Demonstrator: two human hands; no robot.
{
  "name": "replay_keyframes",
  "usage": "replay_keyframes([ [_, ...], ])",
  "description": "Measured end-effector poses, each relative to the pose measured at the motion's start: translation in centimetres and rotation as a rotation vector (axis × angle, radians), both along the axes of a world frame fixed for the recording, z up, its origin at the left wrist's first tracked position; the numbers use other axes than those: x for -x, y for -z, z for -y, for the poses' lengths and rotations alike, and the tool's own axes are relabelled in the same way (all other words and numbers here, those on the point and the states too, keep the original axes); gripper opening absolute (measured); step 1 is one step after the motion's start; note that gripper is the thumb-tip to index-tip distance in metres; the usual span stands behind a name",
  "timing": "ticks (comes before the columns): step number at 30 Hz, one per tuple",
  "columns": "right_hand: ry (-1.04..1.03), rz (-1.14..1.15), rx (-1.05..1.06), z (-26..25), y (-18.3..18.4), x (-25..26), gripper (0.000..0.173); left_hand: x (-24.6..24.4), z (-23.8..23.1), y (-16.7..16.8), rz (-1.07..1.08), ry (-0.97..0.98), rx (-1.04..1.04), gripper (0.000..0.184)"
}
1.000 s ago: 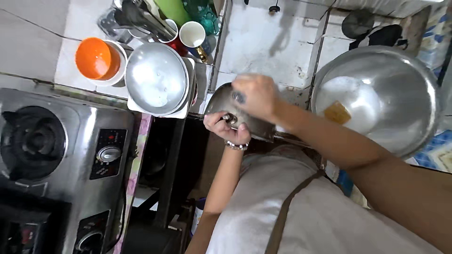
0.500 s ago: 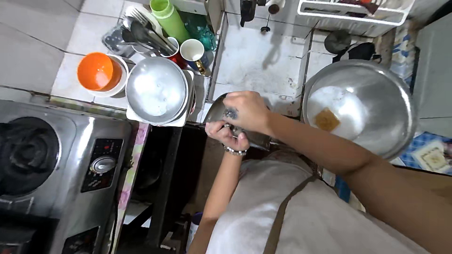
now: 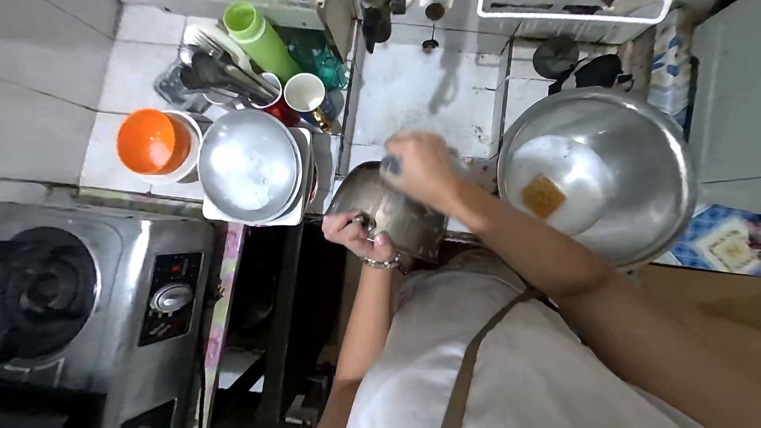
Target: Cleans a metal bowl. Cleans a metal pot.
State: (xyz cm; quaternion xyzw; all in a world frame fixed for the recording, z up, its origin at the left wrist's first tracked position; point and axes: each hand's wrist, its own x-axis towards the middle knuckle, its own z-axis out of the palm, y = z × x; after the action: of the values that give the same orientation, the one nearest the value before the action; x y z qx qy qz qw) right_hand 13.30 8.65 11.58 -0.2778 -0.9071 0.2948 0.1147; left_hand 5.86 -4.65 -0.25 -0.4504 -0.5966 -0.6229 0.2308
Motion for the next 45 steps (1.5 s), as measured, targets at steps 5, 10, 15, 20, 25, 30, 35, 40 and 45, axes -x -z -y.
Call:
replay_keyframes([
  [5, 0.135, -0.452, -0.019, 0.2, 5.1, -2.3, 0.018, -0.6, -0.3, -0.1, 0.016, -0.037, 0.004, 0.03],
  [10, 0.129, -0.557, 0.051, 4.3, 4.0, -3.5, 0.019, -0.2, -0.1, -0.2, 0.025, 0.07, 0.009, 0.026],
  [15, 0.353, -0.521, 0.076, 0.6, 8.0, -5.3, 0.02, -0.3, 0.5, -0.3, 0.016, 0.034, 0.057, 0.024],
  [20, 0.263, -0.779, 0.101, 5.8, 7.8, -6.0, 0.02, 1.2, 1.4, -0.6, 0.04, 0.124, 0.074, 0.024],
  [25, 0.463, -0.834, 0.151, 3.1, 11.7, -6.8, 0.024, 0.2, 1.8, -0.9, 0.069, 0.082, 0.108, 0.018],
  [30, 0.34, -0.864, 0.206, 6.2, 9.2, -7.1, 0.028, 0.5, 2.5, -1.6, 0.023, 0.108, 0.2, 0.024],
  [35, 0.232, -0.894, 0.166, 7.6, 8.4, -7.5, 0.031, -1.1, 2.6, -1.9, -0.011, 0.082, 0.246, 0.028],
  [40, 0.171, -0.895, 0.104, 7.8, 9.0, -8.1, 0.03, -1.5, 3.2, -1.9, -0.008, 0.049, 0.258, 0.032],
  [45, 0.089, -0.884, 0.043, 7.2, 8.5, -7.8, 0.026, -1.5, 3.0, -1.6, -0.018, 0.035, 0.236, 0.036],
])
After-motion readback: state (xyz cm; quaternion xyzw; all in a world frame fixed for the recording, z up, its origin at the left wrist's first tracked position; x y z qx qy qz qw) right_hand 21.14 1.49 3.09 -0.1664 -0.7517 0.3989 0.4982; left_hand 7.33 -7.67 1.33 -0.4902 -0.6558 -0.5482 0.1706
